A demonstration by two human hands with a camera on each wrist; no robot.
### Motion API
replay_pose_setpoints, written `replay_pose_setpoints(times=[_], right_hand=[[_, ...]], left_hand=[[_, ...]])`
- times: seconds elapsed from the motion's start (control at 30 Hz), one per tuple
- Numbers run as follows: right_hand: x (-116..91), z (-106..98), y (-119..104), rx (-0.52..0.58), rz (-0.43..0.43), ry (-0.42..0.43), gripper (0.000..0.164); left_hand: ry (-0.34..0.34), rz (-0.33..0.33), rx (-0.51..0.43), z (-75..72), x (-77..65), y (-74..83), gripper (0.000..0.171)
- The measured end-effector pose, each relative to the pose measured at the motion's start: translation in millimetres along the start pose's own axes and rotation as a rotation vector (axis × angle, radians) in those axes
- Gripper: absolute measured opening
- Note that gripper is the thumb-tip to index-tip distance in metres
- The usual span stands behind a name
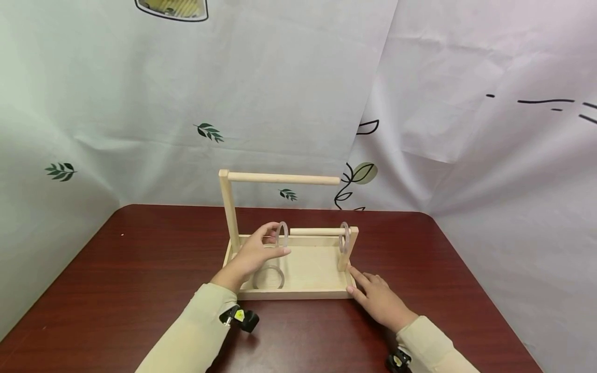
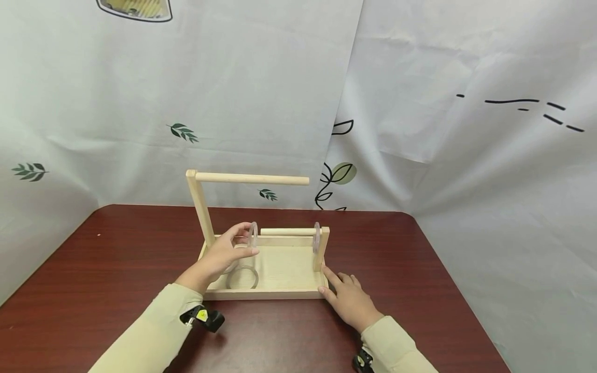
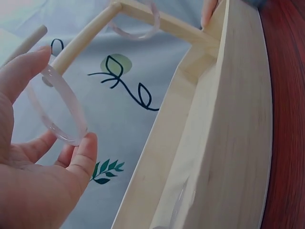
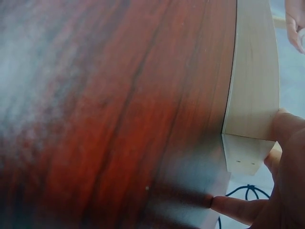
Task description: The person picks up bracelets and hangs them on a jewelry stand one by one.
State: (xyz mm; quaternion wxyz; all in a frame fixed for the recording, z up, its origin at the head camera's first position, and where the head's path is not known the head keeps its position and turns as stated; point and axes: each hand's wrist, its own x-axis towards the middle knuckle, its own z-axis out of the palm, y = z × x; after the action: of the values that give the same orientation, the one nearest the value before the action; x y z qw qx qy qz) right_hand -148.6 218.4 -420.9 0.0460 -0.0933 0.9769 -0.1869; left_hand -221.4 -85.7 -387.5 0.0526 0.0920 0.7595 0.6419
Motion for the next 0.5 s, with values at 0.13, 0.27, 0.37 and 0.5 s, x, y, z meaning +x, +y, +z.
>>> replay_pose_setpoints(times=[0.13, 0.27, 0.37, 0.5], right_hand=[[-0.4, 0.0, -0.2, 0.002, -0.005, 0.006, 0.057], [-0.8, 0.2, 0.1, 0.002, -0.006, 0.008, 0.056], [-0.7, -0.2, -0.1, 0.004, -0.012, 0.008, 0.056], [-0.7, -0.6, -0.6, 0.006, -0.014, 0.011, 0.056]], left_hand=[[-0.027, -0.01, -0.086, 4.7, 0.1, 2.2, 0.069], [-0.043, -0.036, -0.156, 9.3, 0.1, 4.1, 0.07], [-0.043, -0.054, -0.186, 13.3, 0.7, 5.4, 0.069], [-0.044, -0.059, -0.223, 19.2, 2.5, 6.2, 0.066]])
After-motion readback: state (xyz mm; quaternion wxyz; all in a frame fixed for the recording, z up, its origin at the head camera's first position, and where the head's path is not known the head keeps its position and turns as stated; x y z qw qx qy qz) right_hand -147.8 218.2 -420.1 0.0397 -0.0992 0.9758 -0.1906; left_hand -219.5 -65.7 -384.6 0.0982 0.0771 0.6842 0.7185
